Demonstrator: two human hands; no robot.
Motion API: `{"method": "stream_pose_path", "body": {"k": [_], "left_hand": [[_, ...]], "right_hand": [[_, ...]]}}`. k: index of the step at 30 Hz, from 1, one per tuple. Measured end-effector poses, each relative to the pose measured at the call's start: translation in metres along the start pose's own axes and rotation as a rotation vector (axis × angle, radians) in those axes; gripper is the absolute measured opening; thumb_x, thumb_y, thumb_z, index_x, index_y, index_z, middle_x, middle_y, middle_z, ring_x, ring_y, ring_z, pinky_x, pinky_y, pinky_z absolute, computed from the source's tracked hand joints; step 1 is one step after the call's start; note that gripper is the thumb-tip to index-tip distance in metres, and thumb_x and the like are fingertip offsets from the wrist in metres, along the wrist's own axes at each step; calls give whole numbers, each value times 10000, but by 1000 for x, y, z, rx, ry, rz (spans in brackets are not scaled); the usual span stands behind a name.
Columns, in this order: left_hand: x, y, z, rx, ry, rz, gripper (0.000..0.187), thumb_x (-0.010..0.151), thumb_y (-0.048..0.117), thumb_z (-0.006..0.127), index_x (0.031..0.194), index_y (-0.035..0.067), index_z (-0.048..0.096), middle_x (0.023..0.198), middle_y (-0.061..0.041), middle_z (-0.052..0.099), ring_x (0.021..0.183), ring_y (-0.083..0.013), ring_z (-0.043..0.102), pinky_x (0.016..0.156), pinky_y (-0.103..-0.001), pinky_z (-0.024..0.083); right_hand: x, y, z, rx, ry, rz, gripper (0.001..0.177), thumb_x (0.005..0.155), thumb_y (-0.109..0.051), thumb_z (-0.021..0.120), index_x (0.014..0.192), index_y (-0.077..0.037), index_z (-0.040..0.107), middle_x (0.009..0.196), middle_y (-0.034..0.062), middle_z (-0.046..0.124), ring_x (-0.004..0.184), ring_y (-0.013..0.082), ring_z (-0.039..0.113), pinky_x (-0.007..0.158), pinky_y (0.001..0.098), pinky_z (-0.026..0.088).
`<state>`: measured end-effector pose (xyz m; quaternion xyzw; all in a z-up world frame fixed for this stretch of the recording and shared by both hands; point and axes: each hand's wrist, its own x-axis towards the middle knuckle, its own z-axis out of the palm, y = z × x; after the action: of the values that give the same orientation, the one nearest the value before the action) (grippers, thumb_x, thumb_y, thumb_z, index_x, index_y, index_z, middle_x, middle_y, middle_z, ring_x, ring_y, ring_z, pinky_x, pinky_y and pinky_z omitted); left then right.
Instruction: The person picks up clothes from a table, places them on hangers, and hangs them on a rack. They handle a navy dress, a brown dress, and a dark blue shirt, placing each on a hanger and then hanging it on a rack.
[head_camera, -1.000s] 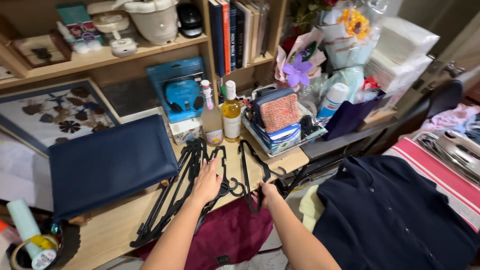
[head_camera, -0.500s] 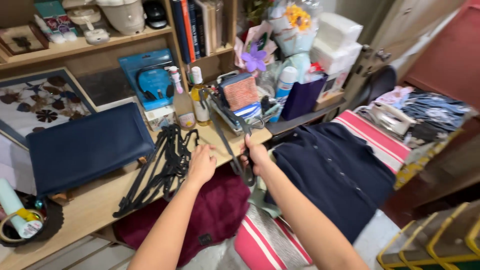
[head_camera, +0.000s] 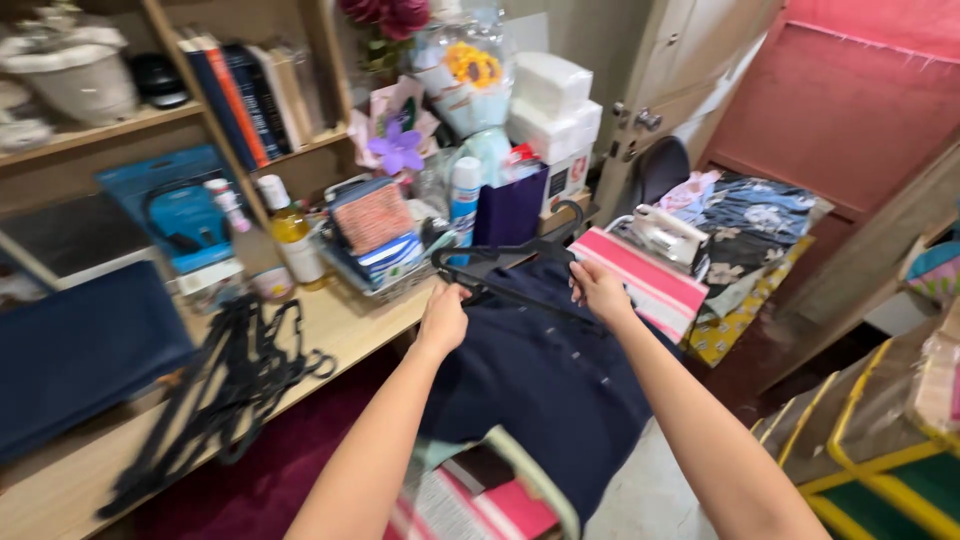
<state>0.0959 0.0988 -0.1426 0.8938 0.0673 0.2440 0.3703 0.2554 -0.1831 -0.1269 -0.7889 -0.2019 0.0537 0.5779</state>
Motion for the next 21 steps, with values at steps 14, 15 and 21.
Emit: {"method": "stream_pose_path", "body": {"k": [14, 15, 21], "left_hand": [[40, 4, 51, 443, -349, -846, 606, 957, 648, 503, 1398, 243, 597, 1545, -148, 442, 1366, -419, 502, 1107, -645, 374], [39, -4, 48, 433, -288, -870, 585, 927, 596, 581, 1360, 206, 637, 1506, -168, 490, 1321, -406, 559, 1077, -598, 437], [42, -46, 37, 562, -303, -695, 368, 730, 297, 787, 1044, 106, 811, 1083, -140, 750, 1088, -336, 717, 954, -419, 576]], "right_hand": [[116, 14, -109, -666, -262, 99, 417, 982, -531, 536, 842, -195, 739, 593, -27, 600, 639, 118, 617, 889, 571, 322], [125, 21, -105, -672, -298, 86, 432, 976, -562, 523, 834, -220, 745, 578, -33, 586, 637, 131, 613, 899, 588, 336], [153, 7, -51, -636, -432, -6, 373, 974, -524, 579, 897, -203, 755, 563, -6, 586, 588, 142, 599, 876, 492, 339]]}}
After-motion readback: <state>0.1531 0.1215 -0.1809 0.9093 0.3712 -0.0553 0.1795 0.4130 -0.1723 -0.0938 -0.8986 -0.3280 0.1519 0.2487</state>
